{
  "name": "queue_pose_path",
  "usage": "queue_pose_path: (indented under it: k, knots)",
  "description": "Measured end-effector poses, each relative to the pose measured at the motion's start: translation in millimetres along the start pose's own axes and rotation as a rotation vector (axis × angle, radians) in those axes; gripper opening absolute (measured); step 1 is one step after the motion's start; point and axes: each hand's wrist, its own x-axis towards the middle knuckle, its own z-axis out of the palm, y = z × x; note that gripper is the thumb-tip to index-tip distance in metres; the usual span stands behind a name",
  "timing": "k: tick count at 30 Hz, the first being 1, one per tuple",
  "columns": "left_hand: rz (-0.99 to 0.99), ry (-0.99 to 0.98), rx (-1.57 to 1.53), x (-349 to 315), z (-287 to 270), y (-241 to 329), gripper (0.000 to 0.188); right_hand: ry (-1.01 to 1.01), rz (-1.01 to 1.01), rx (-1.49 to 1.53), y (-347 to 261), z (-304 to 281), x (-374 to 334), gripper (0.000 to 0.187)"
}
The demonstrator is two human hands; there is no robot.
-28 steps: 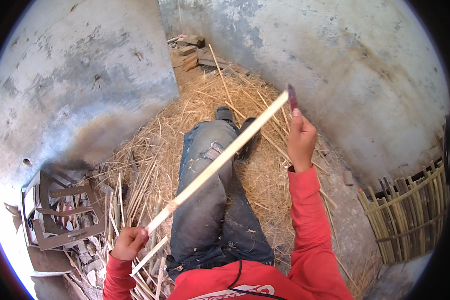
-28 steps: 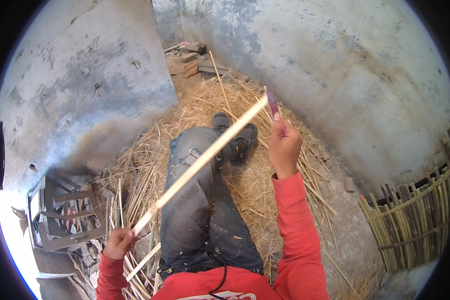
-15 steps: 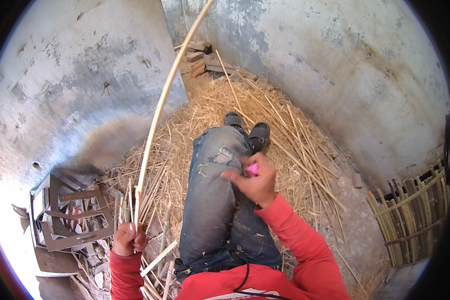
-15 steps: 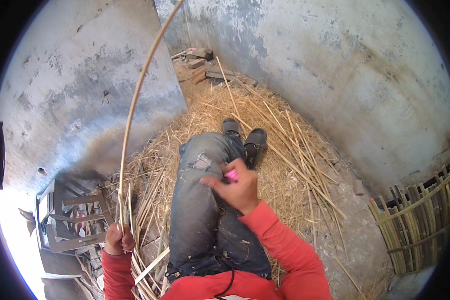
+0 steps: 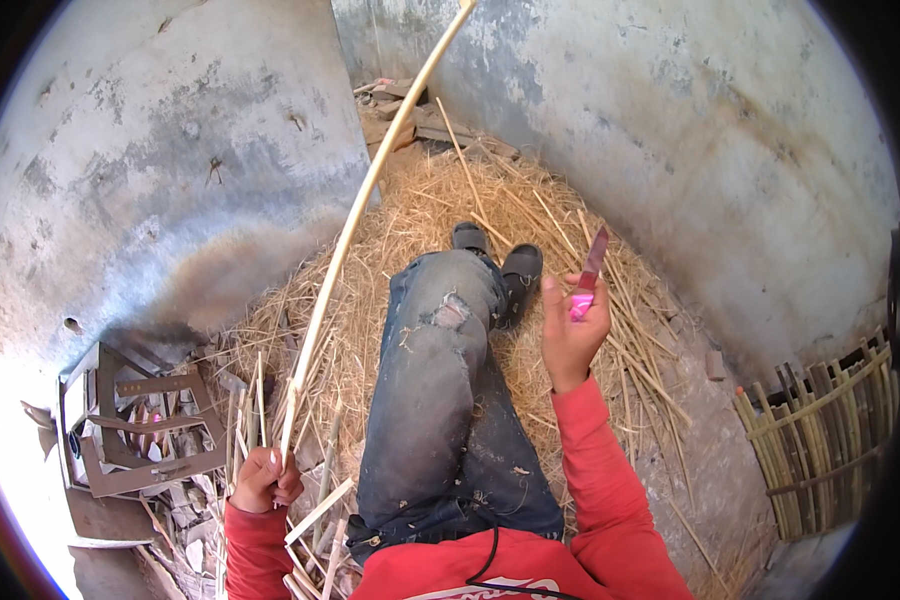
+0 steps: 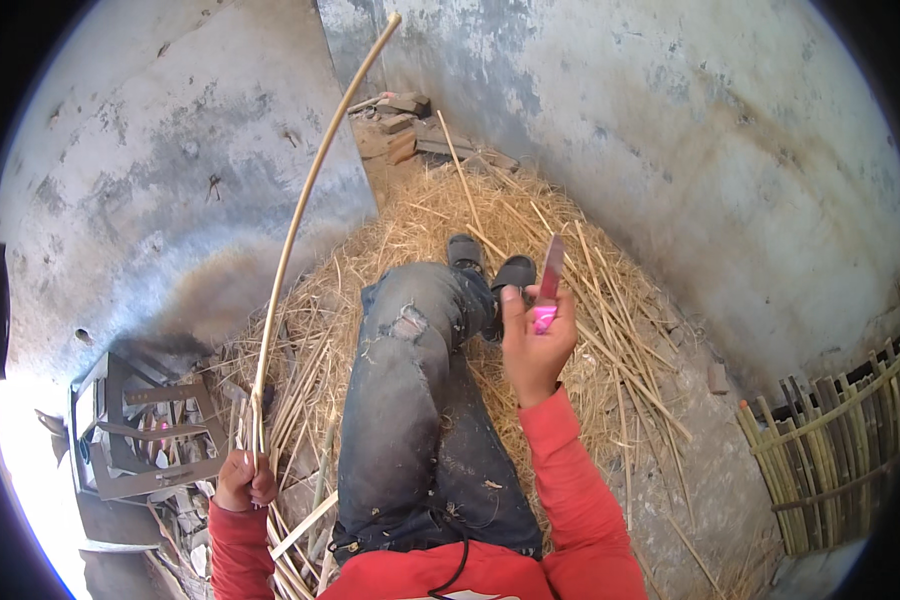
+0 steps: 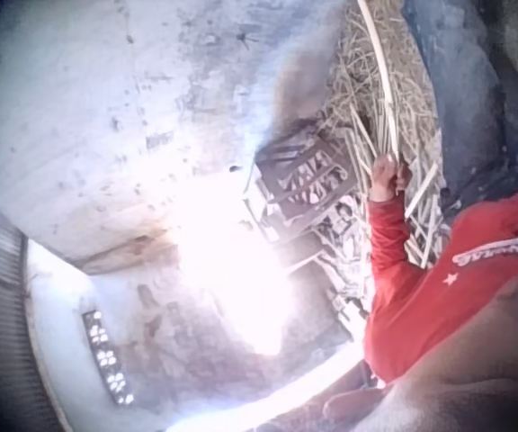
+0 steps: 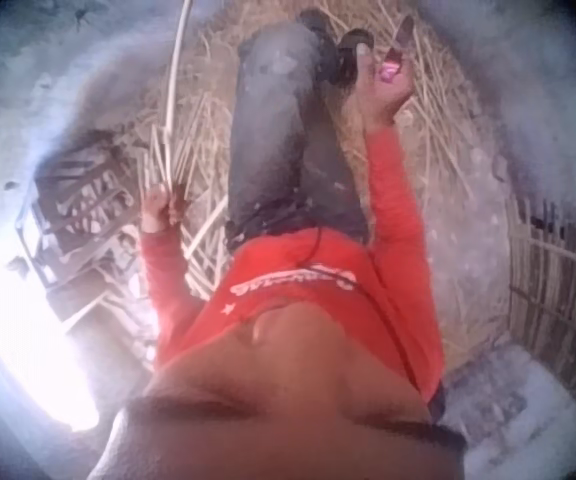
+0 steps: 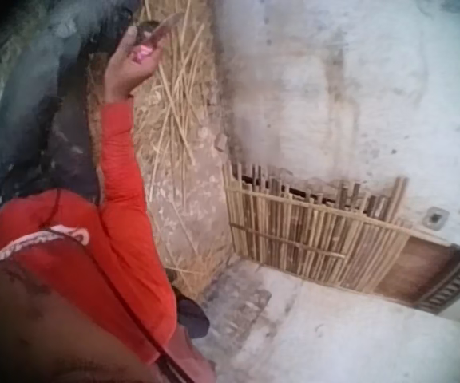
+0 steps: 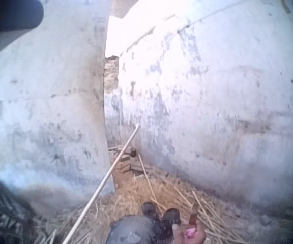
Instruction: The person shaves a thin piece of wood with a small knife, removing layers and smoothing the surface while sitting on the ground.
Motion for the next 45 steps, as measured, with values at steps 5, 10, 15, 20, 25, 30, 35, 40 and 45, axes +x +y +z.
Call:
queue_pose_path:
  k: [5, 10, 15, 20, 25, 30, 35, 40, 45]
  knots:
    - [-0.172, -0.047, -0.132, 5.6, 4.1, -10.7, 0.052, -0.392, -0.055, -0.12, -17.9, 20.2, -24.5, 0.041]
    - [-0.384, -0.253, -0.352, 12.5, 41.4, -14.0, 0.049, 0.099, 0.079, -0.082, 36.9, -6.2, 51.8, 0.03]
    - [-0.585, -0.285, -0.586, 21.9, 64.3, -9.5, 0.049, -0.428, 0.099, 0.259, -73.7, -11.7, 45.7, 0.041]
    - [-0.626, -0.448, -0.454, 48.5, 87.2, -10.4, 0.049, -0.476, 0.038, -0.01, -127.1, 2.1, 67.2, 0.04]
    - [-0.455, -0.571, -0.234, 68.2, 118.6, 6.3, 0.048, -0.514, 0.131, 0.218, -143.3, 6.3, 97.4, 0.028]
    - [-0.073, -0.45, 0.109, 91.7, 159.8, 65.5, 0.072, -0.565, 0.164, 0.218, -165.5, 13.5, 136.3, 0.03]
    - [0.069, -0.428, 0.2, 150.3, 154.6, 113.8, 0.057, -0.624, 0.212, 0.342, -165.3, 39.8, 181.4, 0.03]
    - [0.056, -0.301, 0.295, 232.4, 145.9, 142.2, 0.05, -0.515, 0.073, 0.26, -100.0, 87.6, 222.2, 0.027]
    - [0.108, -0.049, 0.265, 292.1, 132.0, 153.4, 0.039, -0.615, -0.019, -0.079, -43.0, 107.4, 231.8, 0.035]
